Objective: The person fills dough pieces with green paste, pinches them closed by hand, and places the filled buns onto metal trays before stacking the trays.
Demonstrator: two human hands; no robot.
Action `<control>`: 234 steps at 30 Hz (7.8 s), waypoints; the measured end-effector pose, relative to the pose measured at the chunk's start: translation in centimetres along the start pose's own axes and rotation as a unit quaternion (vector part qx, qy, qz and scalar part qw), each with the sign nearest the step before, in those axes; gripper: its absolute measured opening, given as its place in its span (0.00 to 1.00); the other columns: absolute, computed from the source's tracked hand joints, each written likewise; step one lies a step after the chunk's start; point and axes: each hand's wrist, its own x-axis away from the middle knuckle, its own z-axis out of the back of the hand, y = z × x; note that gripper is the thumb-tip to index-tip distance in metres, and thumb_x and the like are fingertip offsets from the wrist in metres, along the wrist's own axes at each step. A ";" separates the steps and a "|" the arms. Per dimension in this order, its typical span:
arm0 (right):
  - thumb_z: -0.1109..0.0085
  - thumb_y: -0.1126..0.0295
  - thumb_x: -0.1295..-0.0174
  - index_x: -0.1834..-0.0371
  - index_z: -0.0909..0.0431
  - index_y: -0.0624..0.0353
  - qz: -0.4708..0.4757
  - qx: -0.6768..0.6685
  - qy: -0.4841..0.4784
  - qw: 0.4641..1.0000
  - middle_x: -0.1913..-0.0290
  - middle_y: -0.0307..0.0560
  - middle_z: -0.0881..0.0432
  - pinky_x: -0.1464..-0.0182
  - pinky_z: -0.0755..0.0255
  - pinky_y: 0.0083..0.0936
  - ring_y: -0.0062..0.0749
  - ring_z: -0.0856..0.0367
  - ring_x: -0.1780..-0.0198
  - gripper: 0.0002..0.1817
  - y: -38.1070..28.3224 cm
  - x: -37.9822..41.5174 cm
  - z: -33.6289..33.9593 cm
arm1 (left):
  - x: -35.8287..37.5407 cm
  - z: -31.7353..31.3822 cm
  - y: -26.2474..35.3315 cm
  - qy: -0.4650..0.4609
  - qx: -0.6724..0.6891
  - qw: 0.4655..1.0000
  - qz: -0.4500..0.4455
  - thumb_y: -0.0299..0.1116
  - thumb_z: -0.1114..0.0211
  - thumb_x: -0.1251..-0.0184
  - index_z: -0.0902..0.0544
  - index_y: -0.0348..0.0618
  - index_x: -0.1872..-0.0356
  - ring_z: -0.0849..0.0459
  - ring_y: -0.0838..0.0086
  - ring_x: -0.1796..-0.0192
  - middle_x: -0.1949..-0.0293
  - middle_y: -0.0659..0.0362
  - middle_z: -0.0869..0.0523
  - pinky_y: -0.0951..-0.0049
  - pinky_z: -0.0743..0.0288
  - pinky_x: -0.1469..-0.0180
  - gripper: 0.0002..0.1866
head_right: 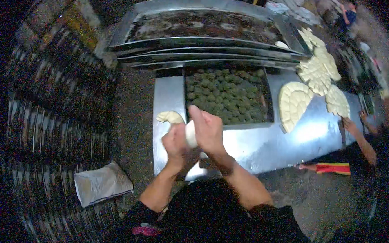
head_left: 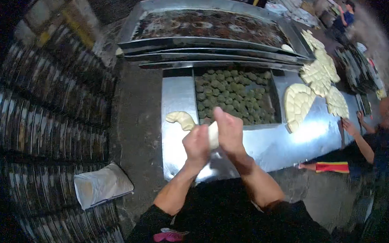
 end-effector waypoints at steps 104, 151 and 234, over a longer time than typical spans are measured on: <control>0.48 0.56 0.37 0.36 0.37 0.61 0.204 0.544 -0.110 0.807 0.31 0.64 0.43 0.29 0.53 0.50 0.61 0.49 0.29 0.30 16.8 3.4 5.8 | 7.0 13.3 -5.5 0.006 -0.245 0.966 0.083 0.24 0.40 0.44 0.23 0.33 0.63 0.18 0.62 0.62 0.62 0.47 0.16 0.67 0.25 0.60 0.08; 0.40 0.74 0.40 0.49 0.29 0.67 -0.174 -0.078 -0.075 0.979 0.59 0.51 0.20 0.71 0.18 0.25 0.34 0.17 0.63 0.17 8.2 3.6 3.7 | 2.7 7.8 -8.0 -0.169 0.222 0.925 0.258 0.28 0.40 0.34 0.27 0.38 0.48 0.16 0.70 0.64 0.60 0.53 0.19 0.73 0.18 0.68 0.15; 0.40 0.77 0.50 0.64 0.26 0.59 0.470 0.272 -0.181 0.820 0.65 0.50 0.23 0.66 0.24 0.32 0.43 0.21 0.67 0.10 0.0 4.4 -3.7 | -1.1 6.5 2.3 0.010 0.231 0.951 0.204 0.48 0.57 0.24 0.21 0.37 0.76 0.23 0.79 0.72 0.75 0.58 0.20 0.77 0.30 0.67 0.27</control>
